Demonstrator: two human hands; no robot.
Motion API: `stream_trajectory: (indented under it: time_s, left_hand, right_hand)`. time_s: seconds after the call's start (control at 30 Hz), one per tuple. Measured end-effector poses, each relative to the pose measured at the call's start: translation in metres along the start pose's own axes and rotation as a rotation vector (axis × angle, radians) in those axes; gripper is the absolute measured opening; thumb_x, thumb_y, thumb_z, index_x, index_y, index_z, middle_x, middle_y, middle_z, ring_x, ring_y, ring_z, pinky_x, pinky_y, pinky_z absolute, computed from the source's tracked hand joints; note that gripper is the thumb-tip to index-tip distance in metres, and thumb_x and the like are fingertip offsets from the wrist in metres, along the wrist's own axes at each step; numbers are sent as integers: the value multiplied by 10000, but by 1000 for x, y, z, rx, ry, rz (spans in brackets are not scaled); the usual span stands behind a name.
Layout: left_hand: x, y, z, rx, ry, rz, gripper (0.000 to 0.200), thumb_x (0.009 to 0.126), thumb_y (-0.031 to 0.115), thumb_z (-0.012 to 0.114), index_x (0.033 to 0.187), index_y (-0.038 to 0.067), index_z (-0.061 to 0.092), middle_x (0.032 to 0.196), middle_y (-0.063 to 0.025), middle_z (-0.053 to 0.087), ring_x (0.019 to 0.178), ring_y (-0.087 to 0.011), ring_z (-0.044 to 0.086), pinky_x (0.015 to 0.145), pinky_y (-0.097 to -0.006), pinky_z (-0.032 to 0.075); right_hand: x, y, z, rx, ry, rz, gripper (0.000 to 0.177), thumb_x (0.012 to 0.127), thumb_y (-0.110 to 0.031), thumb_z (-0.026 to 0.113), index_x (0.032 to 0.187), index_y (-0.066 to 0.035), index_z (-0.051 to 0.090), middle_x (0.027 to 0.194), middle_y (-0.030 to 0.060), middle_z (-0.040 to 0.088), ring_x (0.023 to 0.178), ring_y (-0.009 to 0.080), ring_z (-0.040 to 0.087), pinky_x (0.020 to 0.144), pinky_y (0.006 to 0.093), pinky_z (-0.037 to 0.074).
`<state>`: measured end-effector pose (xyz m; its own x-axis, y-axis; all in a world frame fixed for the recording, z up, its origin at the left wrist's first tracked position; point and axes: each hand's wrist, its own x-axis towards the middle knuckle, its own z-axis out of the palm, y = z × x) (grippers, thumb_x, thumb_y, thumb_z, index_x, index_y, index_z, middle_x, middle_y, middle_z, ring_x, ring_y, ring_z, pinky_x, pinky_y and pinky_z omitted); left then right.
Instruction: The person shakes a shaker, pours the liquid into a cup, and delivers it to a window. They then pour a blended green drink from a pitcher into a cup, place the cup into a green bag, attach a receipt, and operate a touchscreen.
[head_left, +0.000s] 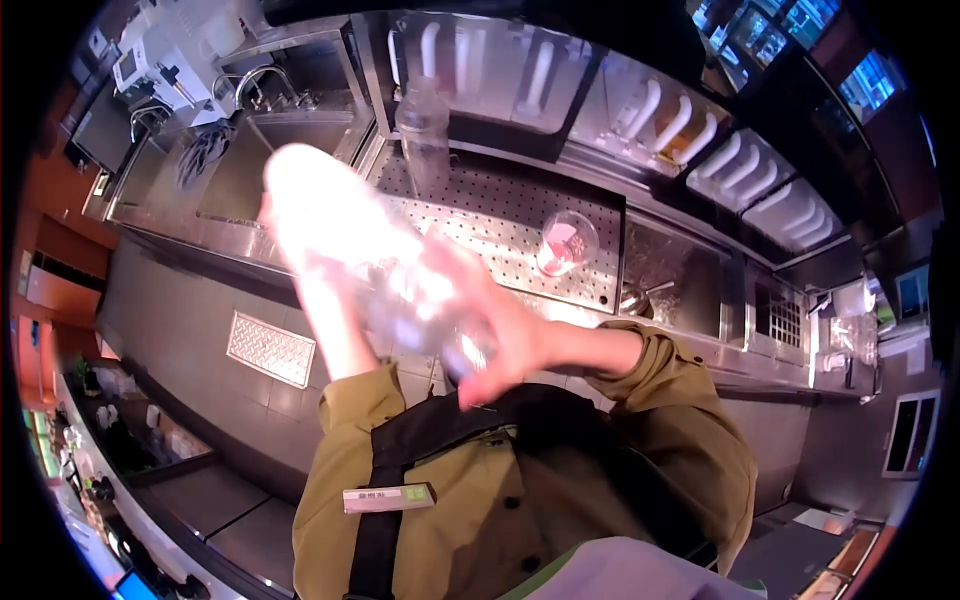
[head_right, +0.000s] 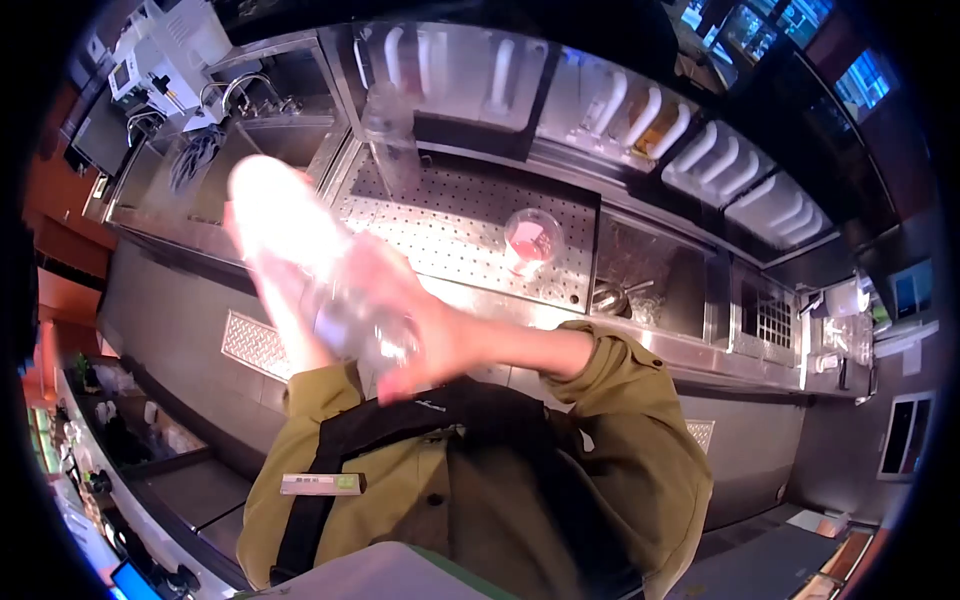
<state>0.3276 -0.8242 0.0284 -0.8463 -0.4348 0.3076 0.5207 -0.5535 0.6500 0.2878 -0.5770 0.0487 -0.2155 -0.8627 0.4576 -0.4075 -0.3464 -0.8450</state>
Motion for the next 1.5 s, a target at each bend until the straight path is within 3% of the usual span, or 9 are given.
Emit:
stream_trajectory:
  time_s: [0.1,0.13,0.3,0.43,0.53,0.93,1.1,1.33,1.5]
  left_hand:
    - [1,81,38,38,-562,-14,1093,596,634,599,1331,-61,184,1257,-238,402,1099,-338,467,975,-400,352]
    - [-21,73,91,28,-23,157,1163,537,637,639,1335,-57,156,1319,-225,326,1161,-321,409,1002,-404,312]
    - [-64,83,20,-13,-245,-144,1053,615,630,582,1358,17,159,1351,-221,274,1221,-328,343,1018,-459,284]
    - [-60,75,111,226,-64,187,864,667,536,556,1276,8,246,1251,-203,345,1124,-292,396,944,-415,330]
    - [-47,68,125,362,4,172,724,706,464,536,1215,1,312,1176,-189,398,1052,-265,435,889,-383,365]
    - [-103,94,260,497,223,231,284,850,225,484,991,-11,554,915,-121,591,801,-147,569,690,-251,481]
    - [-2,86,137,812,-112,737,283,869,222,480,1037,6,550,961,-92,592,828,-143,573,733,-266,485]
    - [-7,112,145,631,-57,406,370,910,312,365,1044,13,537,912,-50,595,746,-145,581,675,-255,495]
    - [11,144,136,576,-161,458,340,894,305,426,995,11,563,856,-31,608,780,-138,586,734,-273,492]
  right_hand:
    - [-26,-21,24,34,24,-446,1203,561,-399,800,1379,-49,-9,1419,162,66,1312,284,144,1033,428,215]
    - [-28,-27,24,152,32,-448,1185,568,-398,797,1378,-39,10,1422,163,55,1316,275,135,1042,417,198]
    - [-49,-32,66,-439,652,-682,789,669,-389,705,1303,-99,337,1371,273,148,1288,348,210,977,494,281]
    - [-48,-55,27,-789,555,-1035,656,731,-458,597,1233,-66,443,1322,307,209,1261,390,236,968,506,304]
    - [-45,-76,10,-334,485,-724,687,714,-437,616,1250,-63,406,1322,291,218,1248,365,257,963,484,316]
    - [-83,-130,37,-322,373,-826,854,648,-352,694,1318,-48,261,1322,223,255,1196,267,341,942,395,363]
    - [-53,-118,20,-157,381,-616,938,620,-317,727,1347,-43,200,1322,195,270,1174,227,376,933,357,382]
    - [-34,-116,59,498,342,-335,681,685,-268,664,1261,-69,362,1210,185,401,1079,251,459,893,379,427]
    - [-40,-125,79,-238,352,-805,639,649,-270,659,1212,-75,428,1256,245,324,1161,318,368,886,449,423]
